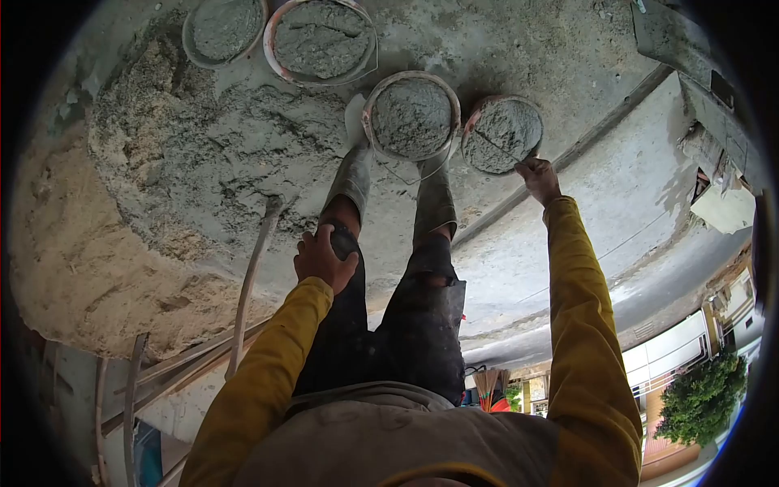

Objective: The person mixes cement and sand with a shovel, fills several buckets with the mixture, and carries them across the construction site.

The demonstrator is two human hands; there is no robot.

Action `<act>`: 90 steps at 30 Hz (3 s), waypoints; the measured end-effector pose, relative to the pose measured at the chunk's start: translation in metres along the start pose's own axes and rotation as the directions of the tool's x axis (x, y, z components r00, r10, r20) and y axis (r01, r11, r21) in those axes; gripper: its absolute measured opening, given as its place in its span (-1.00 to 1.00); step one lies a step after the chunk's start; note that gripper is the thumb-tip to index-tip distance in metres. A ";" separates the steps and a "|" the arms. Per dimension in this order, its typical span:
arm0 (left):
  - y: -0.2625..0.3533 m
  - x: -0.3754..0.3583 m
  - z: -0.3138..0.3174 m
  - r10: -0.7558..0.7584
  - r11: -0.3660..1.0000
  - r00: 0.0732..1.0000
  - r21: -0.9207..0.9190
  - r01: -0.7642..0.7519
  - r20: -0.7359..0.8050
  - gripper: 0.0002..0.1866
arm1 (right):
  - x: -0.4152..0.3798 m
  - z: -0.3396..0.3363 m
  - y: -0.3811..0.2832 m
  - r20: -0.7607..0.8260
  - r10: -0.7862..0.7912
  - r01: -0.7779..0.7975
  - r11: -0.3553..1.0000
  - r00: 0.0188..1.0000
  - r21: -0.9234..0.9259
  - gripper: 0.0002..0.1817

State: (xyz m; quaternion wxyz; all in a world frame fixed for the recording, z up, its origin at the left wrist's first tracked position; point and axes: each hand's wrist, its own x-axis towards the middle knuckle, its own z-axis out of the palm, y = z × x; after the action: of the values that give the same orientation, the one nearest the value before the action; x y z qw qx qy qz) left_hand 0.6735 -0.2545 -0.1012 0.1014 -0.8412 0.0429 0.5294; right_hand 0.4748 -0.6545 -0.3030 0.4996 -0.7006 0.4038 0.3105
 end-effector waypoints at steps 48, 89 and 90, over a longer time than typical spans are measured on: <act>0.179 0.169 0.005 0.418 0.738 0.595 0.126 -0.663 0.686 -0.55 | 0.003 0.018 -0.015 -0.008 0.077 -0.078 0.983 0.997 -0.165 -0.37; -0.153 -0.054 -0.064 0.072 -0.418 0.997 -0.908 -0.003 -0.037 -0.66 | -0.098 -0.017 -0.139 -0.193 0.218 -0.060 0.798 0.957 0.600 -0.50; -0.161 -0.058 -0.062 0.001 -0.497 1.000 -0.868 0.020 0.022 -0.65 | -0.112 -0.021 -0.143 -0.211 0.225 -0.049 0.785 0.951 0.618 -0.50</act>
State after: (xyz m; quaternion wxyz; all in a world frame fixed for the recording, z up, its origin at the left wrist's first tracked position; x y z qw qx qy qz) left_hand 0.7317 -0.1126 -0.0027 -0.6716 -0.5067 -0.4450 0.3068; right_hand 0.5467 -0.6214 -0.1389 0.6124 -0.5084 0.5969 0.1011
